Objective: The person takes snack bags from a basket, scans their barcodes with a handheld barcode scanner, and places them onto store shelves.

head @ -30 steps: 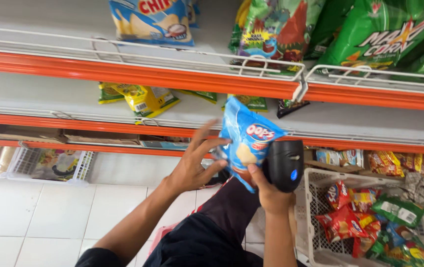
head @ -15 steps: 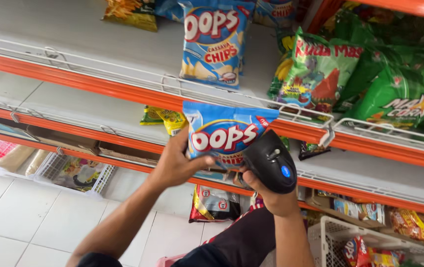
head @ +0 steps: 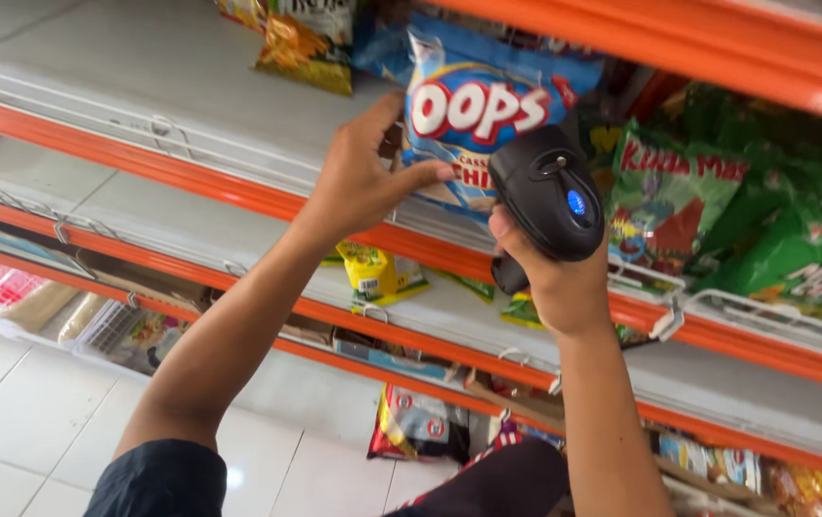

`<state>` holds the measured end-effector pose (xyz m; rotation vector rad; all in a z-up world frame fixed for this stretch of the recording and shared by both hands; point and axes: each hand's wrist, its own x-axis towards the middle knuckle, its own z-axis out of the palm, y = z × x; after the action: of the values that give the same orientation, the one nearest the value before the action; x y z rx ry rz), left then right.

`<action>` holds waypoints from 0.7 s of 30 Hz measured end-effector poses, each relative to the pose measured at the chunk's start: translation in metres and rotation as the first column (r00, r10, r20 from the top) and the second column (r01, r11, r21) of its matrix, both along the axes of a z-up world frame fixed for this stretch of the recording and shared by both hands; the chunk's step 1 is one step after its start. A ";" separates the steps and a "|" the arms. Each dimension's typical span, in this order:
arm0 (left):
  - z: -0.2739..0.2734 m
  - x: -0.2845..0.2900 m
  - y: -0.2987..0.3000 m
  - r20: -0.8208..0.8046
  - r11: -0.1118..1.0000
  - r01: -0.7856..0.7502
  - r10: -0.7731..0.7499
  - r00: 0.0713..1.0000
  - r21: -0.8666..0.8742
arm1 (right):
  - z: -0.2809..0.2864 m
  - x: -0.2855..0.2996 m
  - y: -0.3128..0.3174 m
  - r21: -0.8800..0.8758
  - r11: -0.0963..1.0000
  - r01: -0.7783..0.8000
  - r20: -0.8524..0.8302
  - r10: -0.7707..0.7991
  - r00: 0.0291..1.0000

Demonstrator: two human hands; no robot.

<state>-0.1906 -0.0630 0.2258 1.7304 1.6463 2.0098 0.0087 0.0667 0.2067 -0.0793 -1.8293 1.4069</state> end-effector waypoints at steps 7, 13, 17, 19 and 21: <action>0.001 -0.013 0.006 -0.193 0.965 -0.221 0.192 0.962 -0.142 | 0.010 -0.015 0.005 -0.253 0.962 -0.100 -0.053 0.090 0.995; -0.006 -0.031 0.004 -0.345 0.954 -0.260 0.197 0.918 -0.146 | 0.003 -0.014 0.009 -0.285 0.957 -0.056 0.100 0.087 0.991; -0.008 -0.029 0.009 -0.310 0.924 -0.316 0.242 0.919 -0.216 | -0.004 -0.013 0.012 -0.207 0.978 -0.020 0.157 0.054 0.986; -0.009 -0.026 0.010 -0.288 0.922 -0.326 0.261 0.922 -0.208 | -0.005 -0.013 0.012 -0.193 0.981 -0.006 0.170 0.040 0.985; -0.010 -0.024 0.012 -0.264 0.923 -0.335 0.281 0.923 -0.191 | -0.004 -0.012 0.013 -0.170 0.985 0.009 0.184 0.023 0.983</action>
<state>-0.2141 -0.0511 0.2162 1.7657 2.2579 1.6727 -0.0034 0.0794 0.2029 -0.3003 -1.8547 1.6046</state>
